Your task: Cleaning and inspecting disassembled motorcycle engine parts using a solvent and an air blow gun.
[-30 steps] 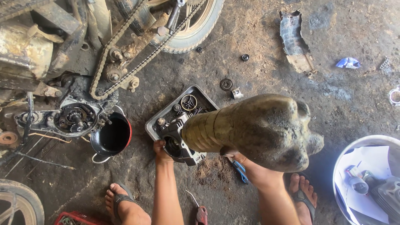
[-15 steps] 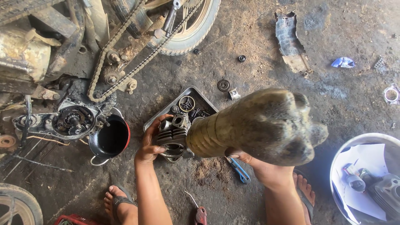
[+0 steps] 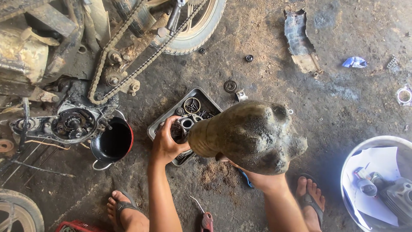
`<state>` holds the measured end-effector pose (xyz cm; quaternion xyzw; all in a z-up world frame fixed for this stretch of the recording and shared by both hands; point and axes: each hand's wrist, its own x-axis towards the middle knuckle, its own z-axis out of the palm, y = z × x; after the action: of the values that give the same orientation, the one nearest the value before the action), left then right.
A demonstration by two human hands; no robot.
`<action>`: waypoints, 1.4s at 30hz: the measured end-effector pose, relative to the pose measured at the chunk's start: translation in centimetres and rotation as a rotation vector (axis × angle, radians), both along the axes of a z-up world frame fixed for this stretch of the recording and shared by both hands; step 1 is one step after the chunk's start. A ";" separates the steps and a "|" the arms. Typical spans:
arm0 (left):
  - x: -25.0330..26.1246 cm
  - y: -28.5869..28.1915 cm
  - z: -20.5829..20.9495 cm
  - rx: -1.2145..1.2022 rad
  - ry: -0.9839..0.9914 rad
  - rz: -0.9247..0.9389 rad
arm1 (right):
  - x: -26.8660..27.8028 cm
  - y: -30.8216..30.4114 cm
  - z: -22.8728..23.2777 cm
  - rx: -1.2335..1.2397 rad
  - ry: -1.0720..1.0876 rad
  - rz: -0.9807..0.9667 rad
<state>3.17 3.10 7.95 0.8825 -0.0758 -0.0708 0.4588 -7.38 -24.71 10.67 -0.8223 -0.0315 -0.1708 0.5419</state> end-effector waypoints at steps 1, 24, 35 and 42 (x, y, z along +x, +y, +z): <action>0.0 -0.2 -0.1 0.001 0.032 0.039 | -0.2 -0.1 -1.1 -0.042 0.052 0.039; -0.3 -1.8 -9.2 0.559 0.046 0.004 | 1.6 2.5 -5.3 -0.502 0.142 -0.125; 0.4 -0.3 -10.8 0.219 0.125 0.012 | 8.5 -2.4 -5.7 0.971 -0.092 -0.451; 0.7 -0.2 -9.9 -0.156 -0.086 0.346 | 7.7 -6.4 -13.1 1.713 0.436 -0.490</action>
<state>3.86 2.88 -1.93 0.8464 0.0521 0.0530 0.5274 0.30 -31.07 -2.47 -0.1372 0.3841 -0.0870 0.9089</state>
